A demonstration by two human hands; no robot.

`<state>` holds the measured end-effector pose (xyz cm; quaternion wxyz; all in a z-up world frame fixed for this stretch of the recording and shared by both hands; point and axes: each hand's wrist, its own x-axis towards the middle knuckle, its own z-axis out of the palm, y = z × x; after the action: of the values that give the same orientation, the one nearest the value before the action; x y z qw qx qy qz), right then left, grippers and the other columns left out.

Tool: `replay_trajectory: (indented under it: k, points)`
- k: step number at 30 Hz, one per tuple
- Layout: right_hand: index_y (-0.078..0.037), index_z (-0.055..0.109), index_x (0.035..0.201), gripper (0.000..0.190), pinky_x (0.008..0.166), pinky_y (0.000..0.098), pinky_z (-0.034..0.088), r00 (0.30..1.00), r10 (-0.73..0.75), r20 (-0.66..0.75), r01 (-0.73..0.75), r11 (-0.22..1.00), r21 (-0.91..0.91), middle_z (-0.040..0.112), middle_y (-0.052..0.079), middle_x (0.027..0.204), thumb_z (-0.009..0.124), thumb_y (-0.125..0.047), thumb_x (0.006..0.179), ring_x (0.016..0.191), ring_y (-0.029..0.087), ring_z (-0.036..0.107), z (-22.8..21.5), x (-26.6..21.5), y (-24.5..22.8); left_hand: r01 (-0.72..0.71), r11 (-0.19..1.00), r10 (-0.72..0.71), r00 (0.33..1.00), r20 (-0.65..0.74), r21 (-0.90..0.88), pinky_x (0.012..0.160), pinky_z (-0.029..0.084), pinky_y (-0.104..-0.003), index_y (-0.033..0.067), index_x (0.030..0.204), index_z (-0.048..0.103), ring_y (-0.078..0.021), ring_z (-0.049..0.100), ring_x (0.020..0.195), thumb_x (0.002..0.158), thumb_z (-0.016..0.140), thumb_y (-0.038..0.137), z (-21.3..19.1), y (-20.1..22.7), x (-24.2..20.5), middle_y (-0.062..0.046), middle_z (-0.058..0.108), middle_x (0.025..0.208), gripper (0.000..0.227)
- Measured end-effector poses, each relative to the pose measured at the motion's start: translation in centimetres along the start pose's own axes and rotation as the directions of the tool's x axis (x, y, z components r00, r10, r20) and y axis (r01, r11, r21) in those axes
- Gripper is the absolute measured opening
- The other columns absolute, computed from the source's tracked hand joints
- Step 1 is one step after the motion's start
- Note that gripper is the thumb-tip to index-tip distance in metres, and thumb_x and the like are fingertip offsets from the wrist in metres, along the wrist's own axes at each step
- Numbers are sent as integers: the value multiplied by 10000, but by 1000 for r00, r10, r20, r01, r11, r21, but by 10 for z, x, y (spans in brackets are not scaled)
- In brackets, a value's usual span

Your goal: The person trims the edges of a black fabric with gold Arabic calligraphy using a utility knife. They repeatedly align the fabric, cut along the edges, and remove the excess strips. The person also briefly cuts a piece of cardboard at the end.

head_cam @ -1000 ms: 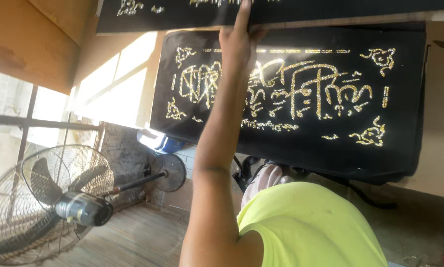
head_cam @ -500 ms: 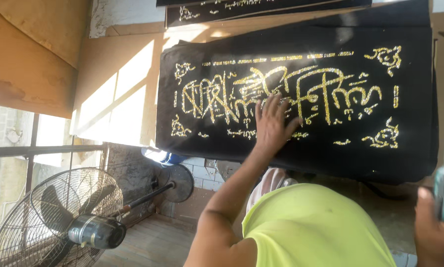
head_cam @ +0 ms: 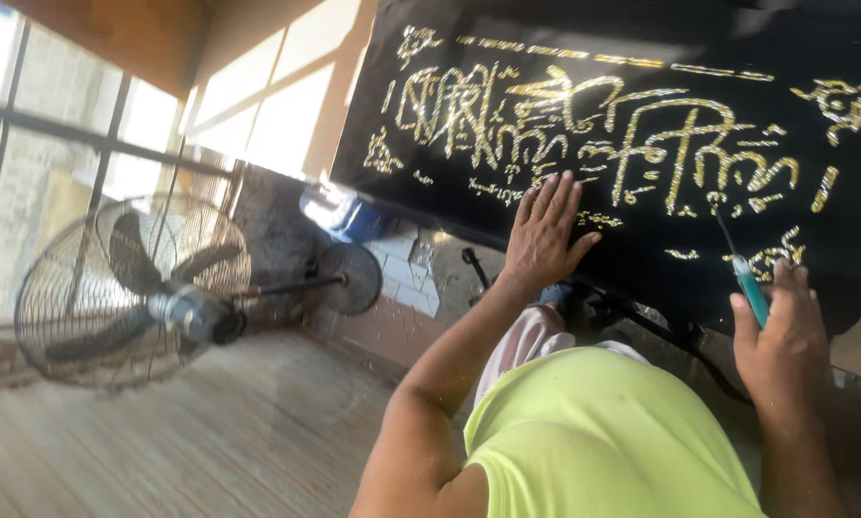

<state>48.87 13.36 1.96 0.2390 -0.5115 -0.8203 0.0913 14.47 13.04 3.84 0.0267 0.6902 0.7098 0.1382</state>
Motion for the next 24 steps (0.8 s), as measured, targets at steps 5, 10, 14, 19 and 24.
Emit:
replay_trajectory:
  k: [5,10,14,19,24]
  points:
    - [63,495,1458,445,1153,462,497,999,8,44,-8,1000,9,583,293,1420,647,-237,1167,1358,413,562,-11,6,2,21,997,-34,987,156,79,1287,165,-472,65,1577,355,-273,240,1565,950,464,697,-5,0,12,-122,307,1668,897]
    - [74,574,1307,358,944,476,533,962,226,150,-211,971,-109,648,281,1201,660,-241,1160,1131,425,646,-44,25,-31,69,988,-51,990,131,-136,1337,184,-474,122,1595,363,-228,277,1598,971,479,684,-15,-16,9,-70,335,1685,848]
    - [110,605,1272,313,767,413,571,917,327,230,-311,945,-104,701,244,979,616,-178,1152,850,340,710,-49,47,-48,315,945,-313,949,35,-90,1301,206,-546,107,1507,443,-264,336,1551,972,571,592,-20,-69,6,-115,409,1627,734]
    - [150,552,1216,240,713,239,560,955,147,257,-243,888,392,706,196,1051,583,-86,1185,794,173,685,-13,90,-85,639,758,-630,663,-404,-133,1268,231,-584,13,1514,420,-381,319,1545,989,658,407,-31,-198,-26,-234,406,1593,698]
    - [106,574,1279,241,648,243,549,911,-90,402,-153,832,533,735,164,1031,643,-98,1173,720,153,678,41,161,-182,725,570,-814,433,-388,-387,1141,364,-521,9,1470,465,-358,495,1388,956,696,307,-32,-313,-55,-214,567,1450,637]
